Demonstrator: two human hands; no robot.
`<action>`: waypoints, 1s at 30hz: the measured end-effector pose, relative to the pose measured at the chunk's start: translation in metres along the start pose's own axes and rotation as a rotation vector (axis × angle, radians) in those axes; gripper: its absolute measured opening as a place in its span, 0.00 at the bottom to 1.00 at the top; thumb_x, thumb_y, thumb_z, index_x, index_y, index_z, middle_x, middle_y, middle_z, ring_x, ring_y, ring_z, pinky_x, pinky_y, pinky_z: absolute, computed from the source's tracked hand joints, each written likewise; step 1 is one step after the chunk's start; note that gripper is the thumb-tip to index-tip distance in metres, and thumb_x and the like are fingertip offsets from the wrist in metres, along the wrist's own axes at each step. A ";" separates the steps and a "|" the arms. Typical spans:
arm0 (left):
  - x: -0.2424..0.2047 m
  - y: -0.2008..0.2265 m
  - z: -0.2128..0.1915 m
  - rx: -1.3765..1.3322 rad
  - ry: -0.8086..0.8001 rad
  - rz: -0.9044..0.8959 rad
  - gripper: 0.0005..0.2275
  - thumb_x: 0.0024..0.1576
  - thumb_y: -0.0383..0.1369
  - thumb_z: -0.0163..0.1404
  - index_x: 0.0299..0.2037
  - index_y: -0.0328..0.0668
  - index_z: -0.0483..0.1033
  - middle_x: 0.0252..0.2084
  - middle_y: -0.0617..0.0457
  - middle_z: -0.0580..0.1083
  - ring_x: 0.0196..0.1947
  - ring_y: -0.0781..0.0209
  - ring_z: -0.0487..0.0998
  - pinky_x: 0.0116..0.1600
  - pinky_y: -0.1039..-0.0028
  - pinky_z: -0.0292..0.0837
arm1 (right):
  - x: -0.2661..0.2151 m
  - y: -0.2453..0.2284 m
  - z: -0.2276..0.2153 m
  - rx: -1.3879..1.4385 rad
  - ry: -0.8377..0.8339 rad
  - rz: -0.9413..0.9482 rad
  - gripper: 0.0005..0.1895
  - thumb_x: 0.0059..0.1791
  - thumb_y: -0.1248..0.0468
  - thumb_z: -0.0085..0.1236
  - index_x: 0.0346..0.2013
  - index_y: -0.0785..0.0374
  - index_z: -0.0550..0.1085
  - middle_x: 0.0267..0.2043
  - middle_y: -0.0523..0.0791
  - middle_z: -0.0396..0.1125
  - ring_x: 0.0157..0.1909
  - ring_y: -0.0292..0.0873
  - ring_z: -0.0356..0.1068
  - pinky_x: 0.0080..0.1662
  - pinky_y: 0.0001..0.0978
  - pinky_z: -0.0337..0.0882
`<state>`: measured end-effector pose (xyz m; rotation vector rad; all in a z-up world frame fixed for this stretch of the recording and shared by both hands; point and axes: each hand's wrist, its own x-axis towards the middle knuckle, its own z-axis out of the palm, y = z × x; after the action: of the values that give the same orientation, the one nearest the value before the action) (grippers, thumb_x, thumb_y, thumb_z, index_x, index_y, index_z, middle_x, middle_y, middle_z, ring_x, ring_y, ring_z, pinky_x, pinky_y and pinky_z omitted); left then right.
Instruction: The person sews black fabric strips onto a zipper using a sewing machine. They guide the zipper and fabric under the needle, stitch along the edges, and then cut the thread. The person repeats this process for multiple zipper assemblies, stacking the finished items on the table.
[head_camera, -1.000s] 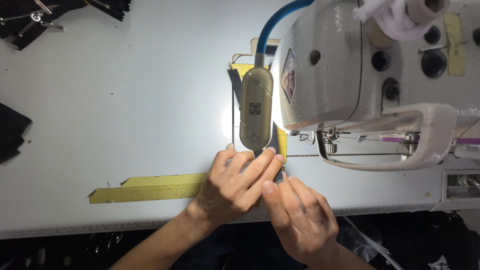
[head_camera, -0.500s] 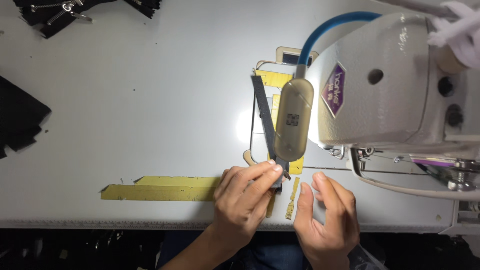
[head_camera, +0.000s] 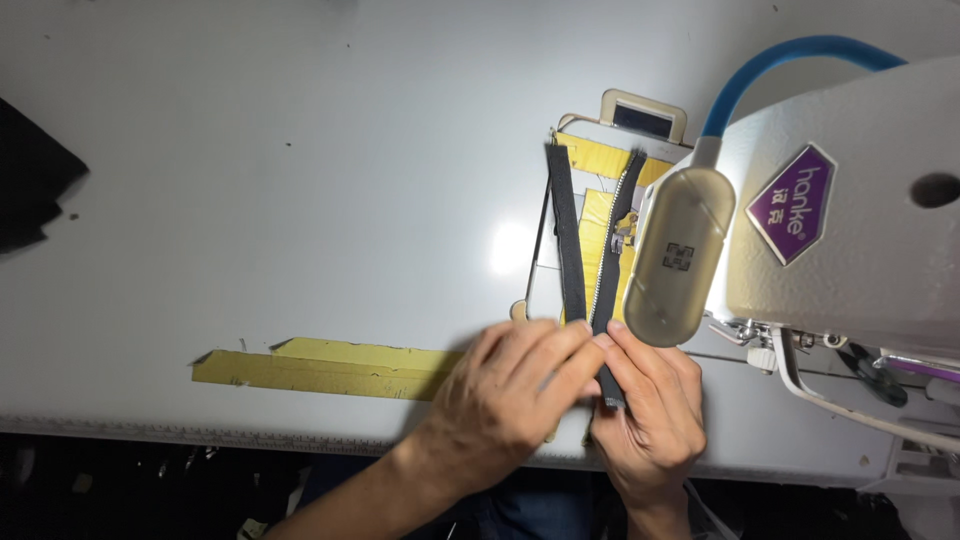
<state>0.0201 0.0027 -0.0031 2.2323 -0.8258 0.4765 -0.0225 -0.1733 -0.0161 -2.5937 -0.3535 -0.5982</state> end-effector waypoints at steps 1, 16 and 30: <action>-0.003 -0.002 0.003 -0.008 -0.001 -0.003 0.09 0.69 0.34 0.49 0.51 0.36 0.78 0.51 0.48 0.76 0.47 0.55 0.75 0.49 0.69 0.70 | 0.001 0.000 0.001 -0.005 -0.006 0.003 0.12 0.50 0.77 0.52 0.46 0.72 0.79 0.52 0.55 0.74 0.48 0.54 0.72 0.55 0.41 0.72; 0.021 -0.016 -0.003 0.021 -0.119 0.091 0.09 0.66 0.26 0.47 0.52 0.32 0.77 0.54 0.42 0.76 0.55 0.46 0.75 0.58 0.61 0.71 | 0.006 0.028 -0.016 0.010 -0.123 -0.162 0.23 0.43 0.81 0.47 0.49 0.68 0.78 0.46 0.47 0.76 0.47 0.50 0.72 0.51 0.40 0.67; 0.034 -0.037 0.007 0.338 -0.171 0.351 0.13 0.65 0.27 0.40 0.53 0.38 0.78 0.55 0.47 0.76 0.52 0.51 0.73 0.47 0.68 0.66 | 0.016 0.027 -0.020 -0.044 -0.199 -0.265 0.26 0.41 0.79 0.41 0.50 0.69 0.77 0.54 0.51 0.74 0.53 0.54 0.73 0.56 0.45 0.70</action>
<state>0.0707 0.0033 -0.0076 2.4674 -1.3222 0.6338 -0.0065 -0.2037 -0.0025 -2.6768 -0.7653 -0.4377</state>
